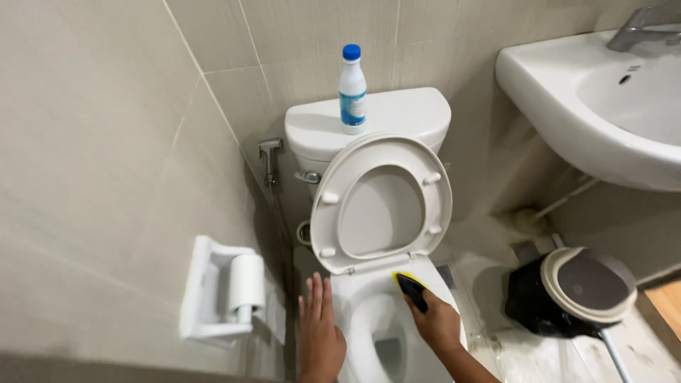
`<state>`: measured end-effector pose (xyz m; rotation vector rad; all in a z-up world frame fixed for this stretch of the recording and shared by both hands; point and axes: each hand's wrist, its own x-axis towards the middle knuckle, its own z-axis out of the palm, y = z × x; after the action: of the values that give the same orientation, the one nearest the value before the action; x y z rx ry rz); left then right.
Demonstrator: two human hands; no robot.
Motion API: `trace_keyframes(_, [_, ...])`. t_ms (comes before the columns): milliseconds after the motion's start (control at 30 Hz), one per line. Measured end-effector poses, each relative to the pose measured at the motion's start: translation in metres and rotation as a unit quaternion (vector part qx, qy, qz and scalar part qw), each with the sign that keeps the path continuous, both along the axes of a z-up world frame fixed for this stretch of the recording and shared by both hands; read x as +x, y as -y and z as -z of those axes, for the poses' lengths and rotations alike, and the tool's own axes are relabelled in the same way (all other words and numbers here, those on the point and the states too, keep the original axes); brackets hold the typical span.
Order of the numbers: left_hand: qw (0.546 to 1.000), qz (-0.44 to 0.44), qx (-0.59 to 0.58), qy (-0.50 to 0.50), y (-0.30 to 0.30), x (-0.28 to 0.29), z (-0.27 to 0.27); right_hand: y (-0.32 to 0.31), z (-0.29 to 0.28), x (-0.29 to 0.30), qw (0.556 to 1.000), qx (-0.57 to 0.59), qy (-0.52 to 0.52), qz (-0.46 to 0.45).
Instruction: The person sprays water into the toilet bowl using a handheld bidet sprayer, then applies cleaning liquid from a bottle into the bowl. They scrub the toilet seat and rim with a yellow brush, then scrub the inside of the bowl.
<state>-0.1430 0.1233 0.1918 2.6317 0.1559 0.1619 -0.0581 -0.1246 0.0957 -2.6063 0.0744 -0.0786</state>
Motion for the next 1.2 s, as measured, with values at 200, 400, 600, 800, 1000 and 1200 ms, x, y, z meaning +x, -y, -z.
trace_keyframes(200, [0.998,0.009,0.001,0.064,-0.005,-0.03,-0.049,-0.026,-0.08,-0.048,1.0,0.026,-0.006,-0.014])
trace_keyframes(400, [0.997,-0.016,-0.012,0.071,0.015,-0.076,-0.075,-0.012,-0.115,-0.072,0.993,0.034,0.048,-0.102])
trace_keyframes(600, [0.995,-0.075,-0.016,0.058,0.05,-0.104,-0.103,0.013,-0.18,-0.089,0.991,0.058,0.015,-0.123])
trace_keyframes(800, [0.993,-0.083,0.0,0.082,0.077,-0.124,-0.146,0.039,-0.237,-0.097,0.978,0.049,0.092,-0.178])
trace_keyframes(1000, [0.994,-0.087,0.004,0.065,0.079,-0.144,-0.19,0.048,-0.275,-0.111,0.963,0.024,0.176,-0.204])
trace_keyframes(1200, [0.993,-0.057,-0.019,0.1,0.068,-0.157,-0.214,0.043,-0.296,-0.133,0.969,0.006,0.143,-0.199])
